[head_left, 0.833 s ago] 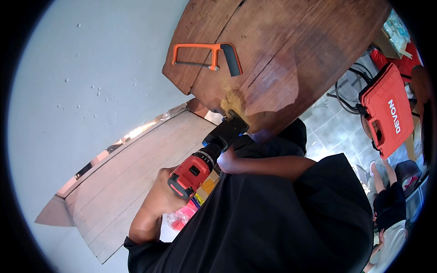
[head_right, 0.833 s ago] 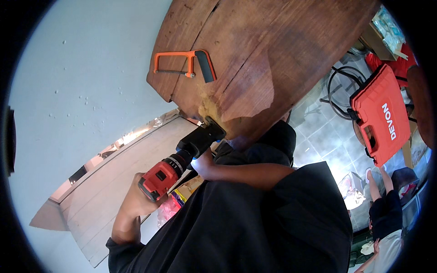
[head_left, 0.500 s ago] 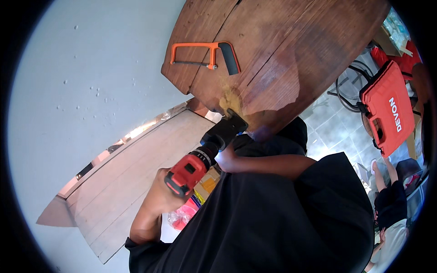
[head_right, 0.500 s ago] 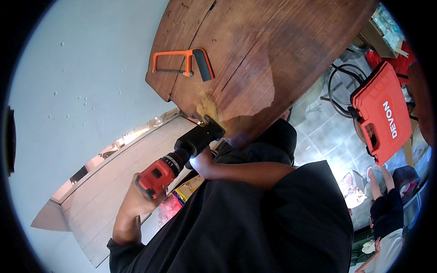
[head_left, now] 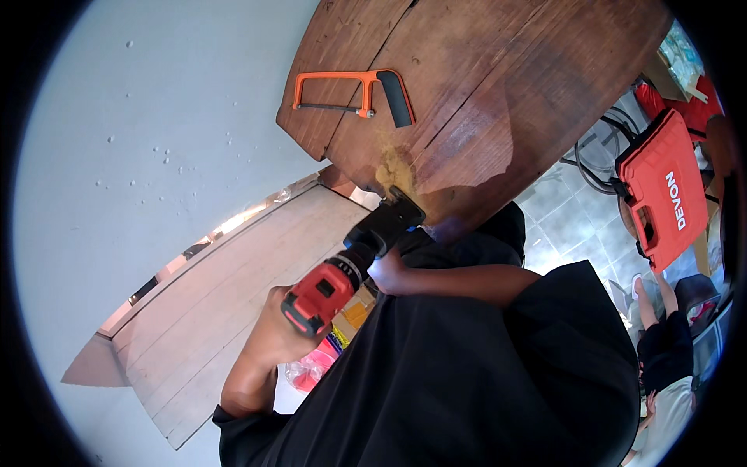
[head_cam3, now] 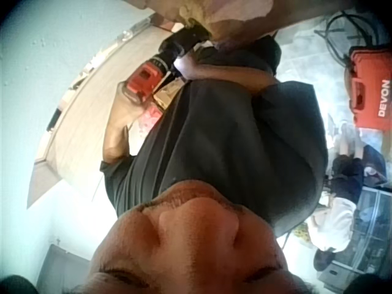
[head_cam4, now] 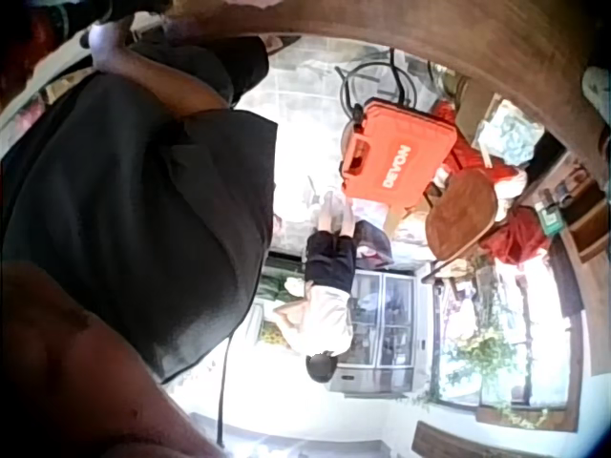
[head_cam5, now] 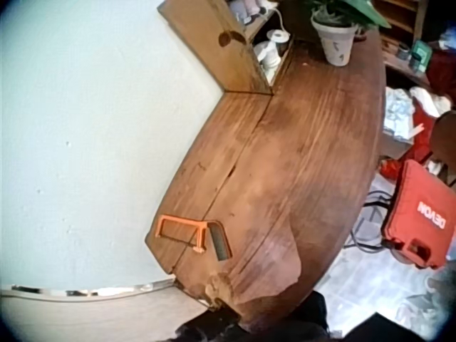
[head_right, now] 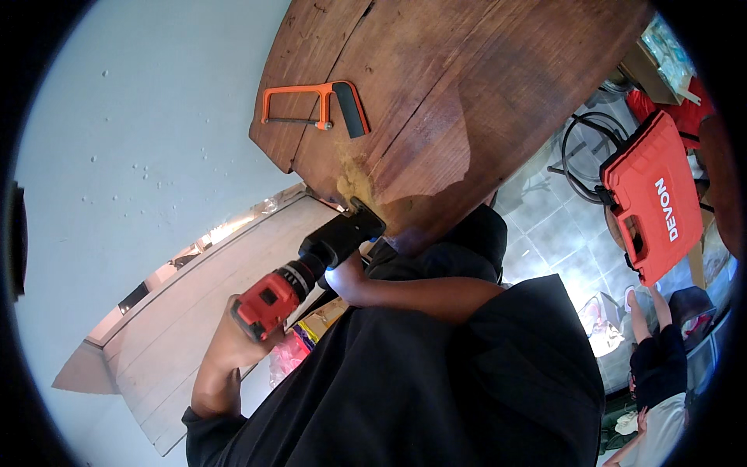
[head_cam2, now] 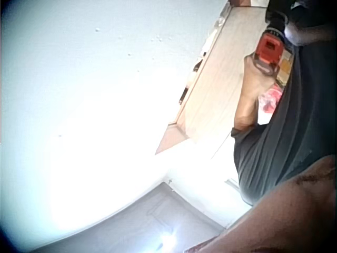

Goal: The person uses a power saw to cut through a piece of wood on a workbench.

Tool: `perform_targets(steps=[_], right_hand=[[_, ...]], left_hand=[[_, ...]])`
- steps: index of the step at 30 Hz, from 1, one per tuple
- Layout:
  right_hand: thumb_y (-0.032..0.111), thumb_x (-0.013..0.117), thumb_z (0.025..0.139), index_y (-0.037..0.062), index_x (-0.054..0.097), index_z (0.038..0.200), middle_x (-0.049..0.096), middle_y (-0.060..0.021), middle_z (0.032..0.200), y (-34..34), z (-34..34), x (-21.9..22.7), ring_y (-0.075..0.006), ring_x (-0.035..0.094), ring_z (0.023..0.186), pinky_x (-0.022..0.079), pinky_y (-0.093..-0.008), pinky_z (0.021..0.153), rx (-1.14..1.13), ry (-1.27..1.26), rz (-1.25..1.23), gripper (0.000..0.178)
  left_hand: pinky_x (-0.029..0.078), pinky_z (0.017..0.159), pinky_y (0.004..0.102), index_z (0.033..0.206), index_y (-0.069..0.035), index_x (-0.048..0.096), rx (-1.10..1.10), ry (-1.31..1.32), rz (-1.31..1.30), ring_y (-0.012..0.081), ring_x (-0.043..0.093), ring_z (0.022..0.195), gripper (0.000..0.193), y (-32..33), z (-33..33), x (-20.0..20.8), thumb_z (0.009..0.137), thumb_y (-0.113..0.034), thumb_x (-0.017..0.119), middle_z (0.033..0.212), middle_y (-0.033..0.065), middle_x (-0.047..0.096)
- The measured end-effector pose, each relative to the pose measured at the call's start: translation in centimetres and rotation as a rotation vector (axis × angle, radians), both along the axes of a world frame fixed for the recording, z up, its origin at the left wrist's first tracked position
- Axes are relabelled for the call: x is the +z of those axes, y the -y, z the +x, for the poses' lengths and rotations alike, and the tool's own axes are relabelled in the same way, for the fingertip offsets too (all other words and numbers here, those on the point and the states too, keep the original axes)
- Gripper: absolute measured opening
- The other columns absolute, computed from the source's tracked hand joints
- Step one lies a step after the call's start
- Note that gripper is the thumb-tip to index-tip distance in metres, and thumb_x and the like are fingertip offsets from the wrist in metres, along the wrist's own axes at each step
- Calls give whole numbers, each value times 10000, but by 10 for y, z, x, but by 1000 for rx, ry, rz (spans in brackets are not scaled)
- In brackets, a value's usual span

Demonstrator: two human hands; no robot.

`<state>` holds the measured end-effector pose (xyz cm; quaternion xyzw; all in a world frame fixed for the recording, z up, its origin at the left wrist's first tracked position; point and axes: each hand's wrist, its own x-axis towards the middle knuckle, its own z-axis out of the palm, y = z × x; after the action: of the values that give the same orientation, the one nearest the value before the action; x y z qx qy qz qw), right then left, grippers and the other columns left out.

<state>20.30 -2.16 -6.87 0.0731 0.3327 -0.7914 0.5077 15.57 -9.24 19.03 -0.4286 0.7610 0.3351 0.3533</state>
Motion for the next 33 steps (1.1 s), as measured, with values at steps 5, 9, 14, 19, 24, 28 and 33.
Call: perform_targets(steps=[5, 9, 14, 19, 24, 28, 33], right_hand=[[37, 527, 942, 131, 615, 909, 596, -4, 852, -5, -9, 13, -101, 592, 730, 505, -271, 598, 135, 268, 25, 134], [-11, 539, 907, 131, 610, 909, 585, 0, 850, 1, 0, 1, -111, 581, 734, 500, -270, 606, 2, 117, 16, 159], [-52, 559, 889, 131, 605, 912, 582, 18, 855, -1, -2, 4, -100, 565, 740, 491, -263, 621, -6, 21, -39, 190], [-26, 572, 906, 121, 608, 912, 584, 26, 851, -5, -15, 15, -90, 556, 751, 488, -261, 644, 126, 278, 51, 151], [81, 546, 979, 112, 633, 967, 622, 27, 903, -4, -5, 0, -76, 586, 830, 508, -281, 719, 5, 254, -108, 92], [123, 590, 971, 98, 670, 1033, 676, 2, 962, 1, 12, -24, -93, 622, 872, 515, -297, 742, 36, 344, -97, 104], [103, 699, 885, 61, 682, 964, 693, -43, 915, -16, -13, 4, -150, 651, 856, 516, -306, 753, 228, 395, 84, 91]], left_hand=[[511, 643, 328, 885, 11, 648, 10, 8, 11, 213, 507, 587, 218, 2, 5, 0, 678, -19, 712, 681, 135, 614], [512, 644, 328, 888, 13, 652, 10, 11, 9, 195, 522, 592, 221, 1, -1, 1, 678, -19, 712, 681, 132, 617], [519, 661, 333, 893, 16, 657, 68, 38, -2, 216, 568, 610, 226, -1, 2, 1, 677, -20, 715, 712, 149, 642], [528, 685, 356, 909, 21, 656, 35, -56, 26, 282, 604, 641, 242, -2, 13, -3, 679, -23, 717, 737, 175, 658], [527, 687, 358, 895, 16, 649, -51, -128, -37, 276, 606, 639, 224, -5, 22, -6, 682, -17, 712, 725, 177, 650], [528, 738, 357, 956, 9, 652, -22, -88, -28, 244, 610, 691, 271, -5, 16, -3, 705, -33, 743, 760, 161, 659], [498, 886, 342, 1182, 5, 596, 127, -180, 123, 213, 613, 905, 456, 1, 16, 6, 783, -107, 788, 956, 121, 685]])
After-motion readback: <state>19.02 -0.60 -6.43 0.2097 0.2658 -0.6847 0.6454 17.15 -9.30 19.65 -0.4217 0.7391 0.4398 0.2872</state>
